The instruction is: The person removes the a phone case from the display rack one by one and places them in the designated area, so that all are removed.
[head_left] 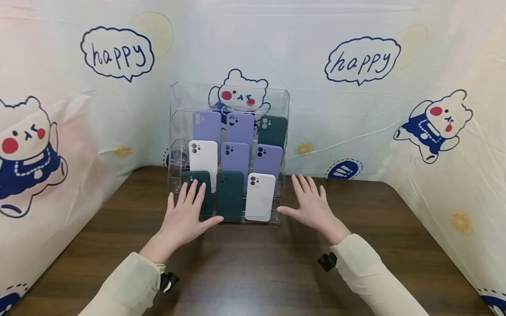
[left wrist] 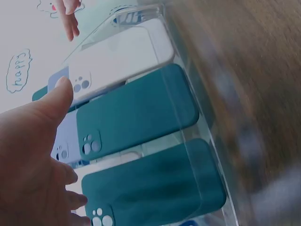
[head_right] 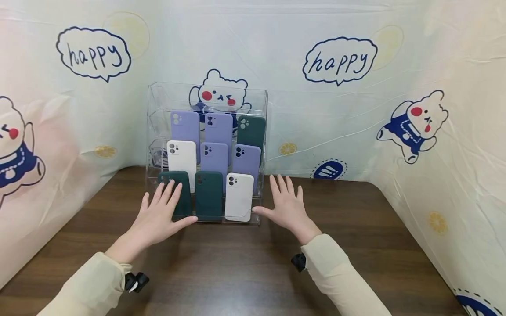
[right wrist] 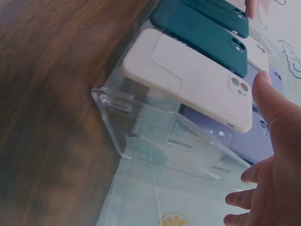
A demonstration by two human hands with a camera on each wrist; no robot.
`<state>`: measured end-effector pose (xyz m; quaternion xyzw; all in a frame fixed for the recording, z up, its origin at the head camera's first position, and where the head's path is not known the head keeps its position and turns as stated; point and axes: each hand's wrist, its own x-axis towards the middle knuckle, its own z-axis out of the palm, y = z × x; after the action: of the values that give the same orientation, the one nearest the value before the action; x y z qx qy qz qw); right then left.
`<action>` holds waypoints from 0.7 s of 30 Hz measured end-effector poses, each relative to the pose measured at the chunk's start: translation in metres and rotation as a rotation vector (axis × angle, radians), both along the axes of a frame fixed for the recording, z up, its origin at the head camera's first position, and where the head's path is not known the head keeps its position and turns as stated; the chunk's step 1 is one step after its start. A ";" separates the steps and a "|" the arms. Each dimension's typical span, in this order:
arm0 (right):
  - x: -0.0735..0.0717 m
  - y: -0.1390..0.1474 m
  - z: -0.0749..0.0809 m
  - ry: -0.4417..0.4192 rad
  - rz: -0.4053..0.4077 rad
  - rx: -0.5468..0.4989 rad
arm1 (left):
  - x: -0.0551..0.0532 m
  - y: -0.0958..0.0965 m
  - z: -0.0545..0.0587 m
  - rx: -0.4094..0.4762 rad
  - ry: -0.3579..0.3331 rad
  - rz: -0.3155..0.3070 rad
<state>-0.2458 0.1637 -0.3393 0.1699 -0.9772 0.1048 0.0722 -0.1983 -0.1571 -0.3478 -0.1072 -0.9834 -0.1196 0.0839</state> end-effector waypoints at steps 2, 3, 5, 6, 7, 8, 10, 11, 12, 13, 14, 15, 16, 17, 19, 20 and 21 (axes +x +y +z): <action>0.001 -0.002 0.002 0.007 0.006 -0.003 | 0.001 -0.004 0.001 0.018 0.016 0.001; 0.002 -0.002 0.004 0.011 0.009 -0.006 | 0.001 -0.006 0.002 0.028 0.024 0.003; 0.003 -0.004 0.006 0.019 0.018 -0.015 | 0.002 -0.011 0.003 0.047 0.039 0.007; 0.004 -0.006 0.008 0.024 0.023 -0.018 | 0.002 -0.013 0.004 0.058 0.046 0.009; 0.005 -0.007 0.009 0.027 0.029 -0.025 | 0.002 -0.015 0.004 0.065 0.054 0.011; 0.005 -0.008 0.011 0.031 0.035 -0.031 | 0.002 -0.017 0.005 0.072 0.064 0.012; 0.007 -0.011 0.014 0.039 0.047 -0.036 | 0.003 -0.022 0.006 0.088 0.088 0.014; 0.008 -0.012 0.015 0.041 0.051 -0.040 | 0.003 -0.024 0.006 0.097 0.097 0.015; 0.008 -0.014 0.017 0.045 0.057 -0.047 | 0.003 -0.026 0.006 0.105 0.109 0.016; 0.009 -0.016 0.018 0.048 0.061 -0.053 | 0.003 -0.029 0.007 0.112 0.122 0.016; 0.009 -0.017 0.019 0.051 0.066 -0.059 | 0.003 -0.031 0.006 0.121 0.134 0.017; 0.010 -0.019 0.021 0.054 0.072 -0.070 | 0.003 -0.034 0.006 0.130 0.141 0.019; 0.010 -0.021 0.022 0.057 0.078 -0.083 | 0.003 -0.037 0.006 0.140 0.148 0.021; 0.011 -0.022 0.023 0.062 0.085 -0.099 | 0.002 -0.039 0.005 0.152 0.151 0.022; 0.011 -0.026 0.025 0.071 0.099 -0.125 | 0.001 -0.044 0.004 0.179 0.156 0.024; 0.011 -0.028 0.026 0.078 0.108 -0.138 | 0.000 -0.046 0.003 0.193 0.158 0.025; 0.011 -0.030 0.027 0.086 0.119 -0.150 | -0.001 -0.048 0.002 0.210 0.157 0.025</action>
<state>-0.2344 0.1335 -0.3125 0.2260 -0.9508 0.1746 0.1201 -0.1992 -0.2053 -0.3462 -0.0947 -0.9572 -0.2120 0.1728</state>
